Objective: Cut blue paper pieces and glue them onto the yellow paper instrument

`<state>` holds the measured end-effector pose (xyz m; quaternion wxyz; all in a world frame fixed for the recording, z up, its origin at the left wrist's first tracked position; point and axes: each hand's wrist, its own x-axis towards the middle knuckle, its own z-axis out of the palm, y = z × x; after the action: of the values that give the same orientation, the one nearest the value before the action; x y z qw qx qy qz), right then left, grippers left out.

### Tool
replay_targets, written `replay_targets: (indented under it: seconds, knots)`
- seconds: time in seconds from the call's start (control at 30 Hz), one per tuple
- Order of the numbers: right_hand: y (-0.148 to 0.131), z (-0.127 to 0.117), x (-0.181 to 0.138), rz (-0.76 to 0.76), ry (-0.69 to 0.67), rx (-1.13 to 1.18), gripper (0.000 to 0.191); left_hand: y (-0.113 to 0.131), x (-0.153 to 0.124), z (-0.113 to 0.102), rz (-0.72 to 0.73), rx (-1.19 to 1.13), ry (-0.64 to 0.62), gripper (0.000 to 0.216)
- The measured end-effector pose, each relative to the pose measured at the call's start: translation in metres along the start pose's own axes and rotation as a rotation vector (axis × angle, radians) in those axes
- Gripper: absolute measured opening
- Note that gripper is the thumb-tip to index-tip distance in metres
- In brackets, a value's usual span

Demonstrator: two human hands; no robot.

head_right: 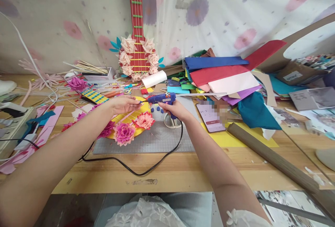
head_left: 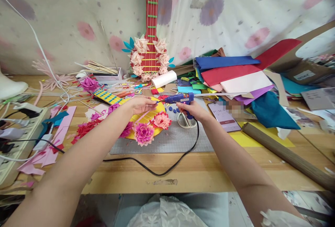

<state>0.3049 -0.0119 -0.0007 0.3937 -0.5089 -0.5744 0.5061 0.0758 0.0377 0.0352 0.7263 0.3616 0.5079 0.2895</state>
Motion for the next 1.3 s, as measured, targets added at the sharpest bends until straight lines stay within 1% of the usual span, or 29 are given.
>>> replay_targets:
  seconds: [0.13, 0.17, 0.23, 0.3, 0.4, 0.47, 0.57, 0.67, 0.87, 1.07, 1.17, 1.3]
  knots:
    - [0.009, -0.002, 0.001, -0.005, 0.057, 0.085, 0.041, 0.010, -0.003, -0.001, -0.002, 0.073, -0.040, 0.025]
    - [0.014, -0.002, 0.001, -0.012, 0.088, 0.115, 0.041, 0.013, -0.003, -0.002, 0.031, 0.110, -0.052, 0.026]
    - [0.026, -0.003, 0.002, -0.038, 0.187, 0.183, 0.040, 0.018, 0.000, -0.004, 0.161, 0.235, -0.054, 0.028]
    - [0.040, -0.004, 0.004, -0.075, 0.342, 0.276, 0.038, 0.022, 0.004, -0.004, 0.328, 0.445, -0.034, 0.032]
    - [0.058, -0.011, 0.005, -0.110, 0.611, 0.455, 0.037, 0.025, 0.011, -0.001, 0.520, 0.880, -0.050, 0.034]
    - [0.066, -0.018, 0.005, -0.114, 0.694, 0.519, 0.037, 0.026, 0.014, 0.003, 0.599, 1.151, -0.091, 0.032]
    - [0.071, -0.027, 0.004, -0.096, 0.718, 0.553, 0.036, 0.028, 0.016, 0.009, 0.681, 1.428, -0.102, 0.030]
    - [0.074, -0.031, 0.005, -0.075, 0.721, 0.567, 0.037, 0.029, 0.019, 0.013, 0.713, 1.555, -0.092, 0.029]
    - [0.080, -0.034, 0.008, -0.061, 0.688, 0.559, 0.035, 0.030, 0.027, 0.012, 0.726, 1.608, -0.133, 0.018]
    - [0.080, -0.037, 0.007, -0.032, 0.692, 0.569, 0.035, 0.024, 0.030, 0.007, 0.758, 1.661, -0.135, 0.014]
    - [0.078, -0.037, 0.007, -0.027, 0.692, 0.577, 0.036, 0.020, 0.029, 0.006, 0.730, 1.674, -0.148, 0.013]
    - [0.076, -0.036, 0.006, -0.035, 0.699, 0.567, 0.037, 0.020, 0.026, 0.008, 0.687, 1.721, -0.123, 0.015]
